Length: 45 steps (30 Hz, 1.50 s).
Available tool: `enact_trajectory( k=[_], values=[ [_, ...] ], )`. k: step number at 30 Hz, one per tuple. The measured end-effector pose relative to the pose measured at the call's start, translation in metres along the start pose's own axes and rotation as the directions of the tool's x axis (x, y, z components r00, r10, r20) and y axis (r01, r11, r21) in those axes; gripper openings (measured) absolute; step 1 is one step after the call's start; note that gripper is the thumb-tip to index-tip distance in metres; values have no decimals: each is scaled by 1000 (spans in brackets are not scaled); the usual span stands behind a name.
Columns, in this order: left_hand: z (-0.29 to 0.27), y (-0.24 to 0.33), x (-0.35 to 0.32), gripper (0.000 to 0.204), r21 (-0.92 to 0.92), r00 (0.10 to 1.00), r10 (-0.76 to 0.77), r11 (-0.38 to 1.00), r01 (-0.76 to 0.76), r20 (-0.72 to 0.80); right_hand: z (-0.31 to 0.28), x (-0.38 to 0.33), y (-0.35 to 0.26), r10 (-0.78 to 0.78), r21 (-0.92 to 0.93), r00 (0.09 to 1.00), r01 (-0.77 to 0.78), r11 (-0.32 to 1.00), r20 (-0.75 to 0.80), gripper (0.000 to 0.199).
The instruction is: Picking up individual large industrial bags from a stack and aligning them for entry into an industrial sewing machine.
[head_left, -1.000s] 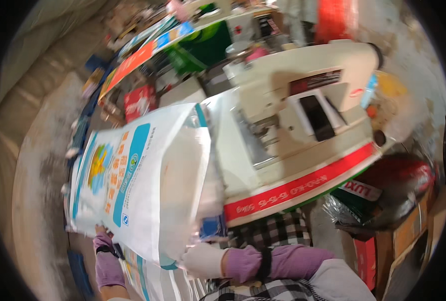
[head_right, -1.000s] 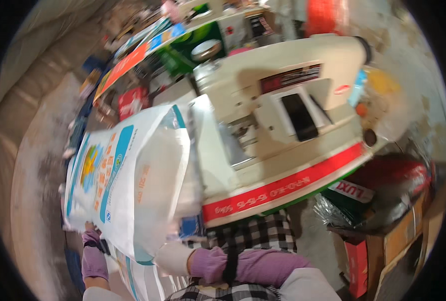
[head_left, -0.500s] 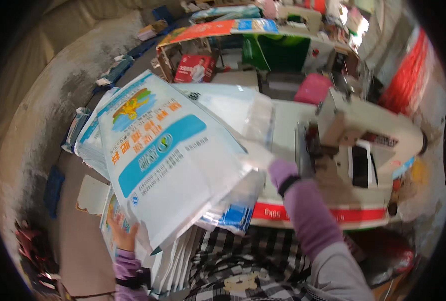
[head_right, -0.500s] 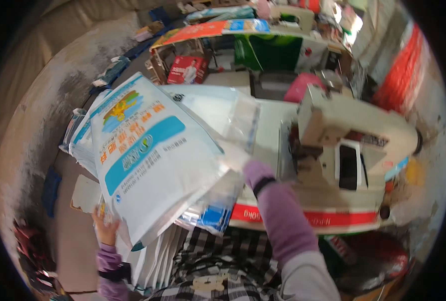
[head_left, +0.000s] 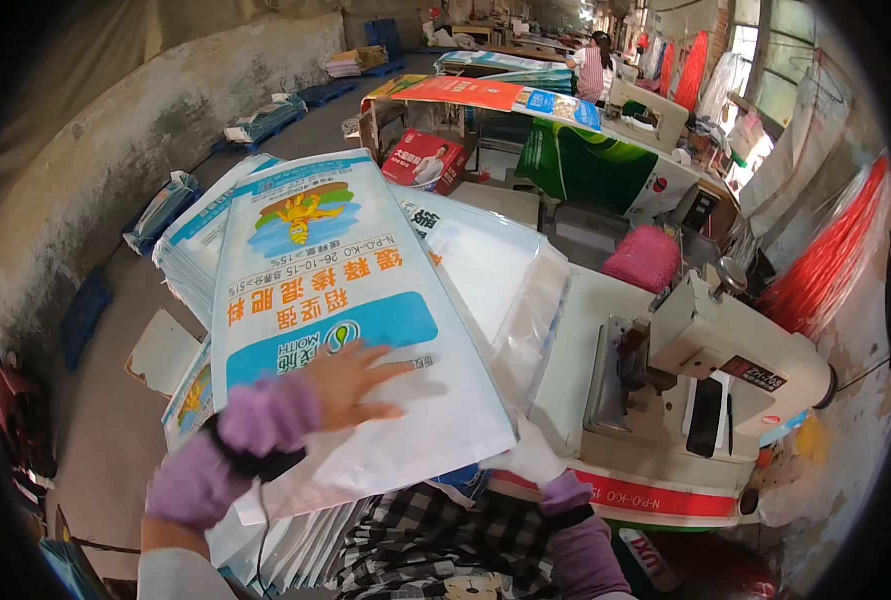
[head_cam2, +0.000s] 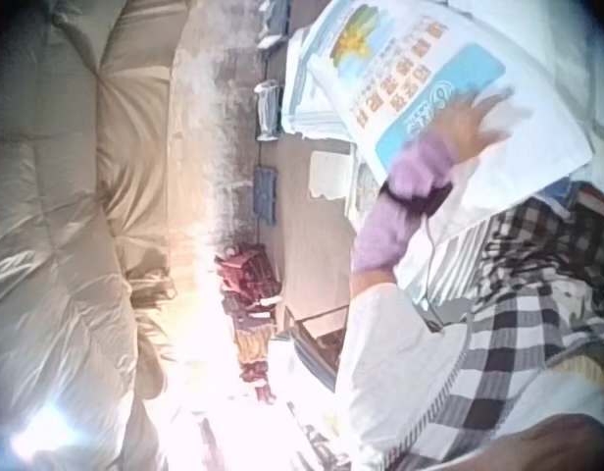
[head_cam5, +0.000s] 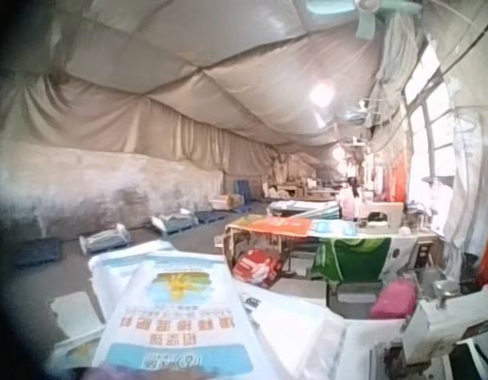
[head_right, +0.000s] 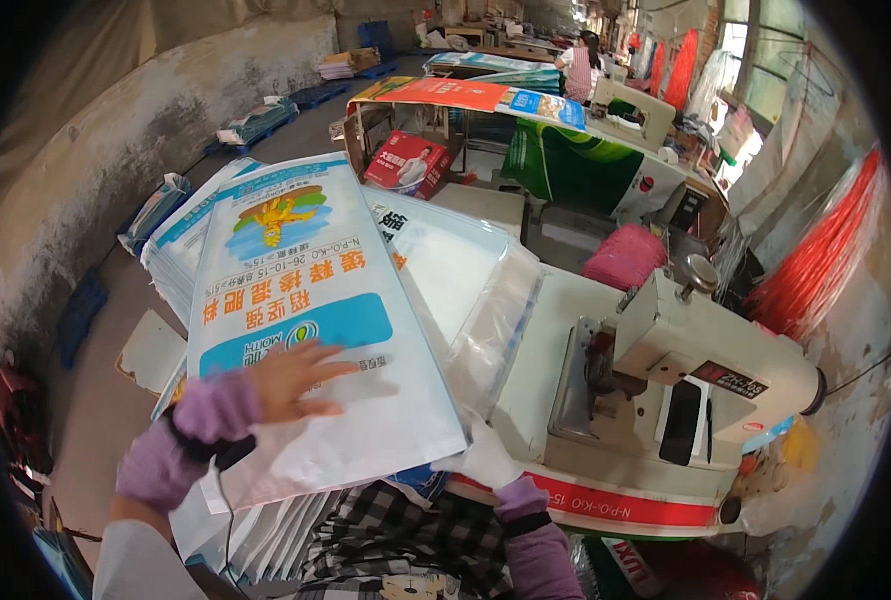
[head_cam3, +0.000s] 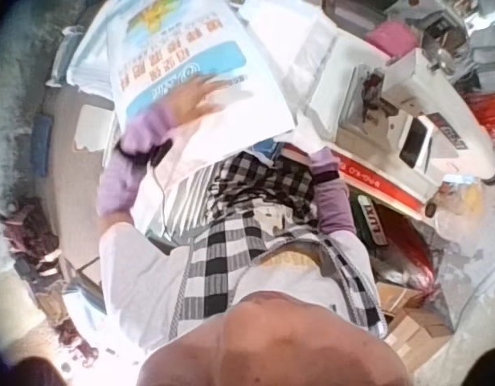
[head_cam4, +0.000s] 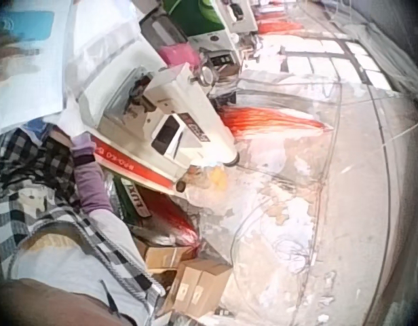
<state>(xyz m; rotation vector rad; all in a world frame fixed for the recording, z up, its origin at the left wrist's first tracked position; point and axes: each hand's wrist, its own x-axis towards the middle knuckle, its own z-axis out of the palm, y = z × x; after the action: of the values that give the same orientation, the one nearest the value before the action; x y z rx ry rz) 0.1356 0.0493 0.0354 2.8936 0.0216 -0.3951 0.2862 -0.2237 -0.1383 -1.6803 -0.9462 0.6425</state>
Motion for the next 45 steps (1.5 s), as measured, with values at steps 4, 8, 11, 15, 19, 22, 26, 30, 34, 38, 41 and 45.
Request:
enact_trajectory(
  k=[4,8,11,15,19,22,26,30,34,38,41,45],
  values=[
    [34,-12,122,78,-168,992,-45,984,65,122,34,5,17,15,-22,991,-18,1000,-132,61],
    [85,-32,149,87,65,941,-334,941,331,44,55,-2,-11,-93,-436,943,-59,898,-320,22],
    [80,-23,152,87,61,928,-371,928,369,38,42,-15,-27,-290,-646,953,167,745,-88,12],
    [78,-15,153,87,77,920,-388,921,383,64,25,-33,-55,-331,-645,943,269,715,27,10],
    [85,-21,149,80,105,911,-408,905,412,-59,21,-44,-113,-561,-547,813,402,734,-155,14],
    [101,-25,128,78,107,946,-309,942,318,-92,32,0,-137,-450,-441,846,301,845,-285,30],
    [100,-31,35,84,-84,961,-262,963,255,-87,72,-6,1,-447,-705,893,286,649,-49,40],
    [192,-130,-166,87,-527,150,-784,532,663,-602,68,-24,-13,-176,-388,934,44,921,-311,44],
    [250,-111,-215,67,-804,304,-920,370,465,-247,65,-19,-24,22,56,917,1,998,-399,46],
    [265,-129,-233,33,-274,302,-870,423,864,-390,51,4,-45,19,-193,967,-70,979,-253,40],
    [228,-148,-257,20,137,369,-526,428,893,-766,43,49,-53,-33,-69,941,11,998,-337,36],
    [130,-72,-319,26,-779,-71,-784,621,-86,-617,120,119,-53,-662,-405,720,552,729,-210,33]
  ],
)
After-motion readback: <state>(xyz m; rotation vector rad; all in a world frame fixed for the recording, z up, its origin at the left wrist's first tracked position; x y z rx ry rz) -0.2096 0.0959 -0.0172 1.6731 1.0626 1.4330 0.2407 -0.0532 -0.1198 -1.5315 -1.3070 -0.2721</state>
